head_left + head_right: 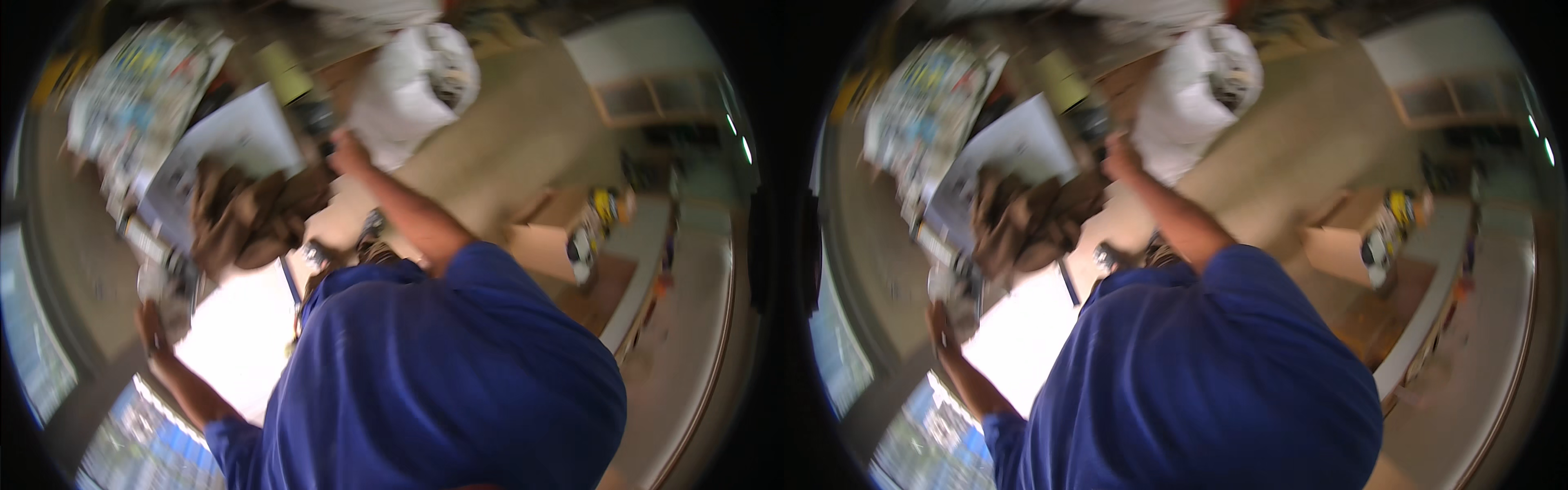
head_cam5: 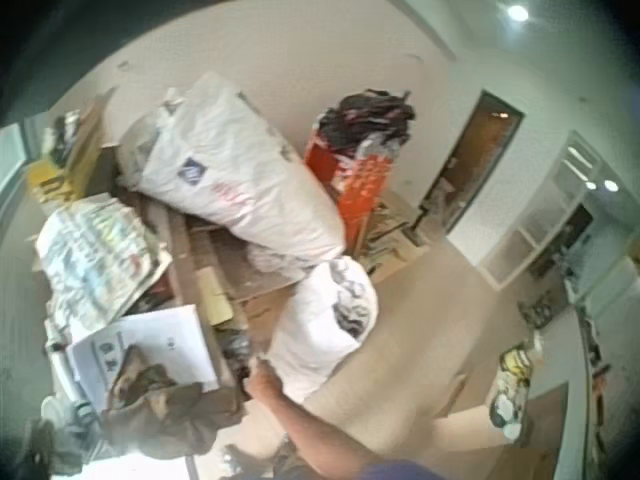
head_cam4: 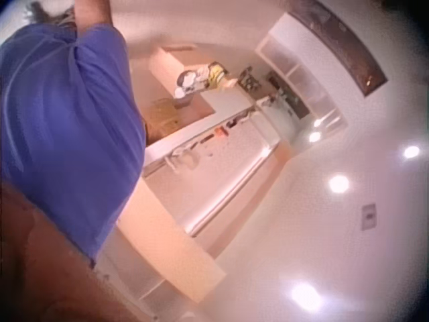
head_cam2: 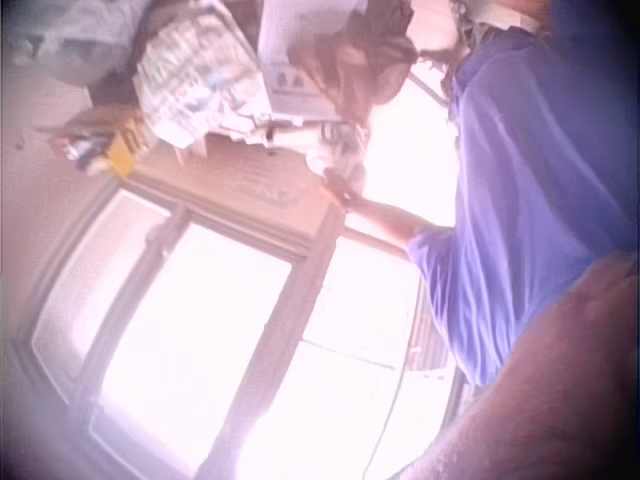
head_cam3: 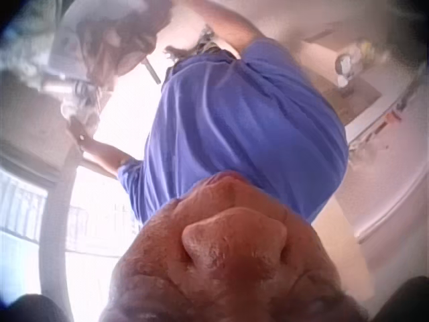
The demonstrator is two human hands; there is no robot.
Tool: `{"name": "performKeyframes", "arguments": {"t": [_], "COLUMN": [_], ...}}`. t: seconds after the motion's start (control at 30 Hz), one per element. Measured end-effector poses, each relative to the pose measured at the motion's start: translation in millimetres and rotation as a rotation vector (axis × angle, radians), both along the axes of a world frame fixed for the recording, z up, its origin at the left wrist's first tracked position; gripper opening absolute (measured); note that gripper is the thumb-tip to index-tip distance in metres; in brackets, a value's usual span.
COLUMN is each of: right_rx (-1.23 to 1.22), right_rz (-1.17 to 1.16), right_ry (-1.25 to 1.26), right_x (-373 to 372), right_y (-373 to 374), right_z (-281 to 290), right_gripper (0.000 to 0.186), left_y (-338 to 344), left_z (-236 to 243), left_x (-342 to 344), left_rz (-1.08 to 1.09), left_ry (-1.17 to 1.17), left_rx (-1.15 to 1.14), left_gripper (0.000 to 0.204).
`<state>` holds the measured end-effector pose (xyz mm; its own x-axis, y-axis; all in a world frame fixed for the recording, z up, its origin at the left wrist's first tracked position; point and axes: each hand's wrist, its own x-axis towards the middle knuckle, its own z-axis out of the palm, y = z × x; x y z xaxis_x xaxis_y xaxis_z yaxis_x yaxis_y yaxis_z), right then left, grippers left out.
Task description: The person kneels on the floor and uses a grout float to press white grout into the joints between light-colored floor tiles. They repeatedly scoop grout from a small white cup, spread it across the tile surface, and wipe excess grout with a cloth. Another person works in the background assembling furniture.
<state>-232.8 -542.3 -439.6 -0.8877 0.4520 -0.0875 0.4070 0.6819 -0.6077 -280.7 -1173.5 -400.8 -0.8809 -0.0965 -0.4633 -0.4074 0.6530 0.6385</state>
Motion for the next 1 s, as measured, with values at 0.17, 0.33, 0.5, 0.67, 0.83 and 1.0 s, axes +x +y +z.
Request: {"name": "performKeyframes", "arguments": {"t": [0.17, 0.33, 0.5, 0.67, 0.83, 1.0], "right_rx": [-0.263, -0.797, -0.904, -0.945, -0.053, -0.528], "right_rz": [0.056, -0.095, -0.292, -0.589, -0.125, -0.826], "right_ry": [-0.06, -0.092, -0.098, -0.104, -0.532, -0.455], "right_x": [-8.9, 30.8, 126.5, 256.4, 478.5, 574.4], "right_y": [-3.0, 34.7, 106.1, 187.1, 277.5, 293.2], "right_z": [9.0, 53.8, 32.9, -17.6, -138.1, -150.7], "right_gripper": [0.025, 0.027, 0.025, 0.022, 0.02, 0.02], "left_y": [-14.7, 1.0, 43.4, 106.3, 230.4, 348.4], "left_z": [22.0, 71.4, 150.0, 211.9, 248.9, 299.2], "left_x": [-1.7, 25.7, 43.8, 63.1, 58.0, 39.1], "left_rz": [0.004, 0.243, 0.154, 0.193, 0.063, -0.11], "left_ry": [0.01, -0.096, -0.06, 0.007, 0.004, 0.057], "left_rx": [-0.158, 0.064, -0.102, -0.177, -0.182, -0.192], "left_gripper": [0.038, 0.044, 0.043, 0.039, 0.038, 0.037]}}
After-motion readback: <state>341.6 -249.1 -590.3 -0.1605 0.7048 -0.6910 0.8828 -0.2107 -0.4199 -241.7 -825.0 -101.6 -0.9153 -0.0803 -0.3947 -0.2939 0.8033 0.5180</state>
